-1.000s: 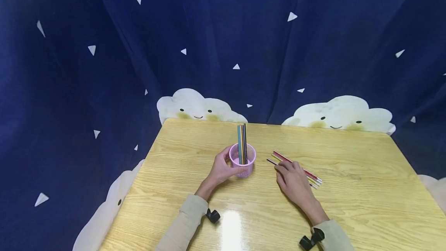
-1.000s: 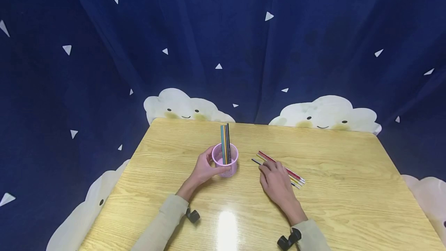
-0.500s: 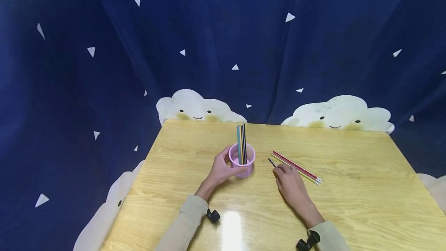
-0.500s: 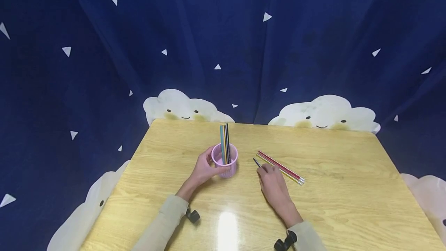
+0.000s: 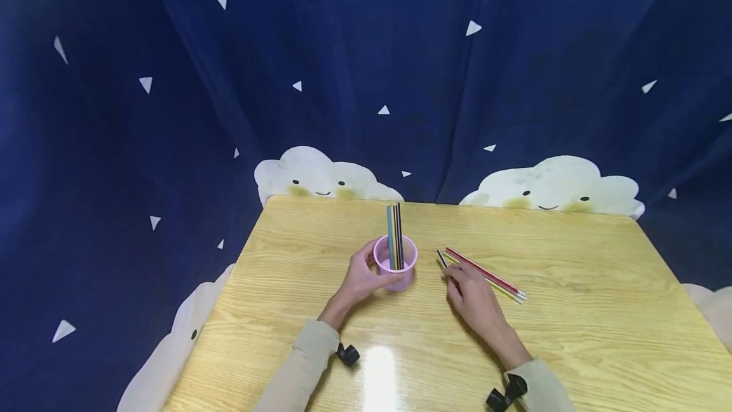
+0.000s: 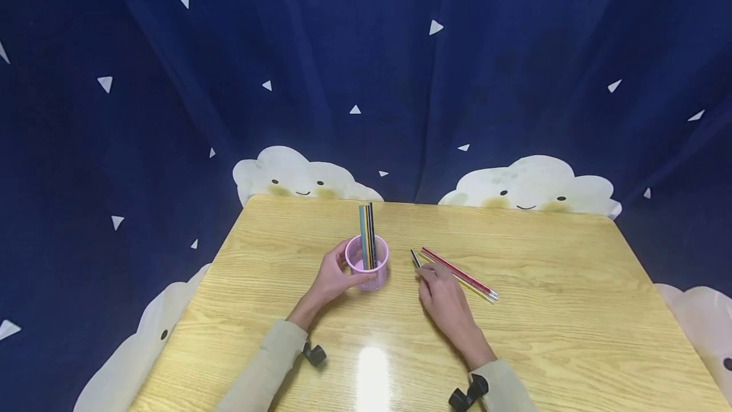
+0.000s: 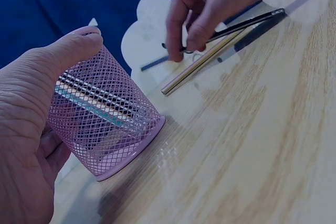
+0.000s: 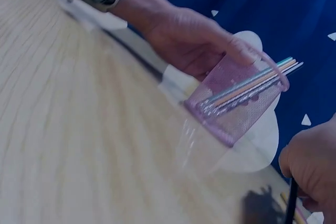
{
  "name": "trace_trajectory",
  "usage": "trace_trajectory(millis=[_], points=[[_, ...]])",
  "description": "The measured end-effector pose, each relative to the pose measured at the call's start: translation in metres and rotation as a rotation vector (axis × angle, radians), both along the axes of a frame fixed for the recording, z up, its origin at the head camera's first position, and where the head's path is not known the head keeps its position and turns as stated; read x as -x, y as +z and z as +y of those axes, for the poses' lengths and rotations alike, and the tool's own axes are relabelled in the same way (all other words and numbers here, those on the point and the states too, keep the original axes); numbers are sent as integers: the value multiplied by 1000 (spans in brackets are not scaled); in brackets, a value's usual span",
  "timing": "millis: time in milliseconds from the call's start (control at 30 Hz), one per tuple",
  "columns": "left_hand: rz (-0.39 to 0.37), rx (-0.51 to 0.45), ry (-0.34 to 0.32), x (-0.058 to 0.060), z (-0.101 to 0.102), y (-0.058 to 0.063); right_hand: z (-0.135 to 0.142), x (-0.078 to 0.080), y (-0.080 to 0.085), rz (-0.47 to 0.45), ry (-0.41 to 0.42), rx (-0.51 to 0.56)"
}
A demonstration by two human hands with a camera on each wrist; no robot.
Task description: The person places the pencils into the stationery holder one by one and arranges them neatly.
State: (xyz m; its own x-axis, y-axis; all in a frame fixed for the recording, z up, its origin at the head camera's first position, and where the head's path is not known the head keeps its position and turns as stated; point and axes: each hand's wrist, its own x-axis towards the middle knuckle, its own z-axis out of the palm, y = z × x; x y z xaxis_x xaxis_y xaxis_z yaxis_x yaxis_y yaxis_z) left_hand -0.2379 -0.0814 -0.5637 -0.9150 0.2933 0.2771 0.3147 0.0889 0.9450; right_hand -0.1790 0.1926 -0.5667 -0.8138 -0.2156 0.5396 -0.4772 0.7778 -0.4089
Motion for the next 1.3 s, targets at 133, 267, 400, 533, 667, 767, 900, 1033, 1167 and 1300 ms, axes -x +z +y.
trace_trajectory(millis=[133,267,400,533,667,767,900,1033,1167,1300], points=[[3,2,-4,0,-1,0,-5,4,14,-44,43,113],[13,6,-8,0,-1,0,-9,7,29,-32,78,196],[11,7,-10,0,-1,1,-12,13,43,38,115,248],[8,-4,-15,0,-1,0,-14,20,54,105,152,276],[10,-11,-19,1,-1,-1,-17,25,65,138,197,309],[11,-13,-17,1,-1,-1,-20,29,76,143,212,335],[6,-13,-17,1,-1,-2,-25,33,91,150,204,370],[-8,-26,-30,1,-1,-2,-31,37,106,181,186,406],[-14,-41,-36,1,-1,-2,-40,40,119,230,189,435],[-22,-49,-27,1,0,-2,-50,44,129,276,206,465]])
